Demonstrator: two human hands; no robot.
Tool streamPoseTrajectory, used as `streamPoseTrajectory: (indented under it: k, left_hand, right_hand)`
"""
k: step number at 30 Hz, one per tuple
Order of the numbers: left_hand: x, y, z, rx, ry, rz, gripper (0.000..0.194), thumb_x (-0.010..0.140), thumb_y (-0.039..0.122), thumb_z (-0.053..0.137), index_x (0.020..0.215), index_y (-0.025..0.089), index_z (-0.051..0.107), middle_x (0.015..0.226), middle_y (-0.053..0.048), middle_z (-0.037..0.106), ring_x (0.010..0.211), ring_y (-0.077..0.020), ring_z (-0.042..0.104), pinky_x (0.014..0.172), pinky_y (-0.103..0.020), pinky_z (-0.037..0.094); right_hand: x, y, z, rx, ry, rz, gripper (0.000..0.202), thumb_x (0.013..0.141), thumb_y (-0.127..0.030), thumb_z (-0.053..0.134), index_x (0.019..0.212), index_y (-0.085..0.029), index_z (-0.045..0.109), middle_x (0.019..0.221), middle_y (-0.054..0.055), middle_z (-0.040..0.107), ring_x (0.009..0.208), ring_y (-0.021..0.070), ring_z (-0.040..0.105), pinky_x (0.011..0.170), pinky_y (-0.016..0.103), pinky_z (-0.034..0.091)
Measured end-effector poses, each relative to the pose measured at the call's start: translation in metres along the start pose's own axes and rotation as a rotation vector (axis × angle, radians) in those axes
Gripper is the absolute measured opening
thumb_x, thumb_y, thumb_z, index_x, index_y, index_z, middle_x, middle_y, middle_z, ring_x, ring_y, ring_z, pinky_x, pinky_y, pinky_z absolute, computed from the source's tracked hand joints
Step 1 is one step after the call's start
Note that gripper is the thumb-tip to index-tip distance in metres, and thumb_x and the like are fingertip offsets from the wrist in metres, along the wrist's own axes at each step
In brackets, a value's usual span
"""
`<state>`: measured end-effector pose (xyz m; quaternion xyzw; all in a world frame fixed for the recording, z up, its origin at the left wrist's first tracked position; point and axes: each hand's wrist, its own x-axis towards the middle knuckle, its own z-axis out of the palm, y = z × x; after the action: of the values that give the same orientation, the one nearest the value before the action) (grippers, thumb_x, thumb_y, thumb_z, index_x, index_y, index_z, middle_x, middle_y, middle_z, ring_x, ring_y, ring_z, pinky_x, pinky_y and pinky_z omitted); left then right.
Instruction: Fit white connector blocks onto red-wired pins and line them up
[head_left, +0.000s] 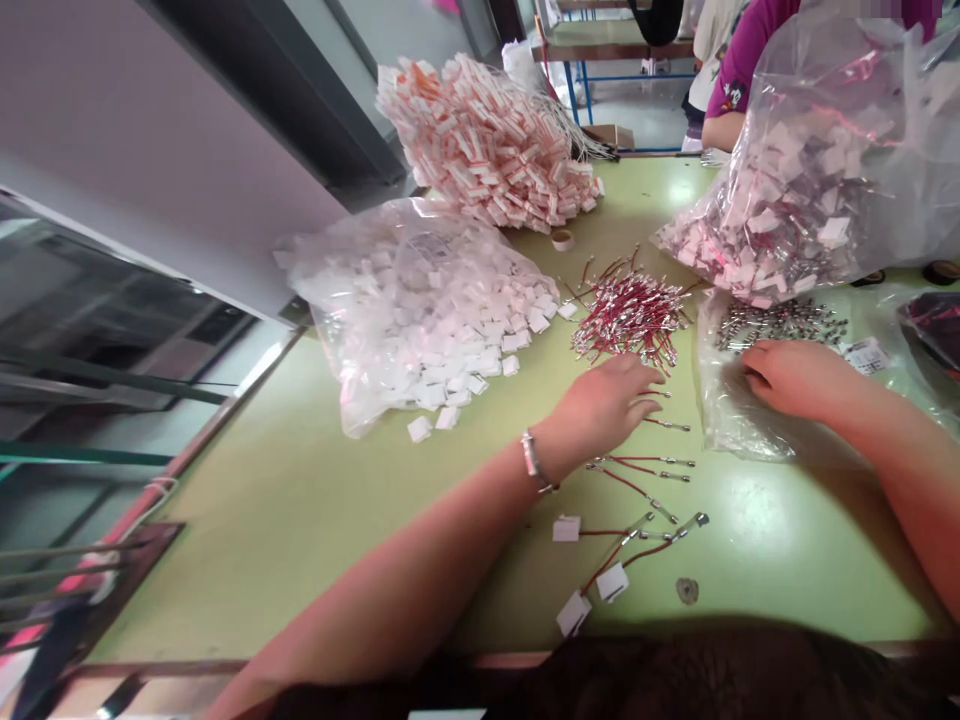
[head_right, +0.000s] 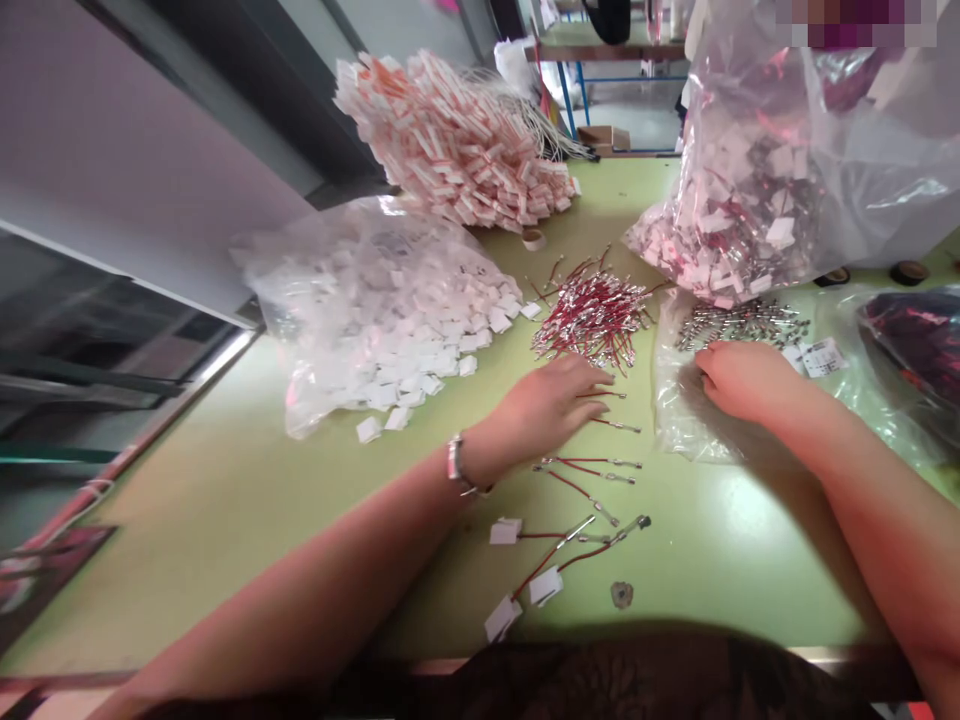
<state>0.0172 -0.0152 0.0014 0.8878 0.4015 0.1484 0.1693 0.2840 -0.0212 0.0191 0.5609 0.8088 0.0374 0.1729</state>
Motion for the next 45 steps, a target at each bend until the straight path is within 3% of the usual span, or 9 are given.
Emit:
streamPoseTrajectory:
  k: [5, 11, 15, 22, 26, 31, 34, 39, 45]
  left_hand:
    - [0.013, -0.004, 0.025, -0.053, -0.018, -0.113, 0.010, 0.086, 0.018, 0.055, 0.078, 0.015, 0.060, 0.085, -0.006, 0.059, 0.084, -0.0197, 0.054, 0.078, -0.033, 0.045]
    - [0.009, -0.006, 0.018, 0.009, 0.078, -0.047, 0.010, 0.089, 0.017, 0.051, 0.081, 0.014, 0.056, 0.088, -0.008, 0.057, 0.087, -0.0208, 0.051, 0.081, -0.035, 0.043]
    - [0.009, -0.003, 0.022, 0.016, 0.033, -0.061, 0.010, 0.087, 0.024, 0.057, 0.091, 0.014, 0.057, 0.094, -0.009, 0.058, 0.093, -0.0228, 0.052, 0.085, -0.038, 0.043]
    - [0.012, 0.003, 0.029, 0.076, -0.003, -0.121, 0.011, 0.087, 0.017, 0.052, 0.076, 0.015, 0.054, 0.087, -0.009, 0.057, 0.086, -0.0230, 0.052, 0.079, -0.037, 0.043]
    - [0.007, 0.003, 0.010, -0.159, 0.177, -0.215, 0.012, 0.089, 0.016, 0.047, 0.077, 0.017, 0.050, 0.078, -0.005, 0.055, 0.073, -0.0175, 0.050, 0.069, -0.032, 0.042]
    - [0.000, 0.000, -0.005, -0.616, 0.438, -0.351, 0.009, 0.093, 0.025, 0.041, 0.089, 0.020, 0.048, 0.063, 0.003, 0.046, 0.055, -0.0108, 0.042, 0.055, -0.024, 0.037]
    - [-0.002, 0.004, 0.001, -0.766, 0.310, -0.365, 0.018, 0.093, 0.033, 0.041, 0.087, 0.020, 0.052, 0.058, 0.005, 0.040, 0.050, -0.0098, 0.036, 0.050, -0.022, 0.033]
    - [-0.006, 0.019, 0.012, -0.689, 0.085, -0.231, 0.023, 0.090, 0.031, 0.042, 0.077, 0.019, 0.056, 0.059, 0.004, 0.042, 0.057, -0.0109, 0.040, 0.054, -0.022, 0.034]
    - [-0.007, 0.022, 0.016, -0.584, 0.009, -0.179, 0.030, 0.091, 0.030, 0.039, 0.064, 0.019, 0.045, 0.061, 0.003, 0.045, 0.060, -0.0113, 0.042, 0.056, -0.022, 0.036]
  right_hand:
    - [-0.001, -0.002, -0.002, 0.018, 0.008, -0.017, 0.026, 0.089, -0.029, 0.041, 0.091, -0.018, 0.064, 0.094, 0.009, 0.065, 0.071, 0.0196, 0.059, 0.055, 0.030, 0.030]
    - [0.000, -0.002, -0.005, 0.028, 0.047, 0.049, 0.029, 0.089, -0.030, 0.039, 0.090, -0.017, 0.065, 0.090, 0.010, 0.064, 0.070, 0.0202, 0.058, 0.056, 0.031, 0.032]
    - [-0.001, 0.001, -0.002, 0.115, 0.002, -0.019, 0.027, 0.088, -0.033, 0.042, 0.095, -0.019, 0.064, 0.098, 0.009, 0.063, 0.072, 0.0192, 0.058, 0.057, 0.031, 0.034]
    - [0.003, 0.000, 0.002, 0.194, -0.037, -0.045, 0.017, 0.083, -0.024, 0.047, 0.081, -0.019, 0.063, 0.087, 0.008, 0.065, 0.070, 0.0186, 0.057, 0.057, 0.030, 0.035]
    - [0.002, -0.001, -0.001, 0.220, 0.033, -0.014, 0.019, 0.085, -0.023, 0.046, 0.080, -0.018, 0.064, 0.083, 0.009, 0.067, 0.073, 0.0205, 0.059, 0.061, 0.030, 0.037]
    - [-0.003, -0.011, -0.010, 0.488, 0.295, 0.118, 0.027, 0.090, -0.027, 0.040, 0.100, -0.018, 0.064, 0.082, 0.007, 0.069, 0.072, 0.0194, 0.061, 0.065, 0.030, 0.041]
    - [-0.004, -0.030, -0.010, 0.741, 0.350, 0.092, 0.024, 0.089, -0.029, 0.045, 0.099, -0.021, 0.065, 0.077, 0.004, 0.070, 0.068, 0.0171, 0.062, 0.065, 0.030, 0.044]
    - [-0.004, -0.064, -0.003, 1.135, 0.357, 0.031, 0.022, 0.086, -0.031, 0.050, 0.098, -0.023, 0.066, 0.080, 0.002, 0.070, 0.055, 0.0120, 0.059, 0.057, 0.028, 0.047]
    - [-0.007, -0.079, 0.000, 1.165, 0.350, -0.004, 0.017, 0.084, -0.030, 0.053, 0.083, -0.023, 0.068, 0.062, -0.003, 0.063, 0.051, 0.0093, 0.054, 0.054, 0.025, 0.043]
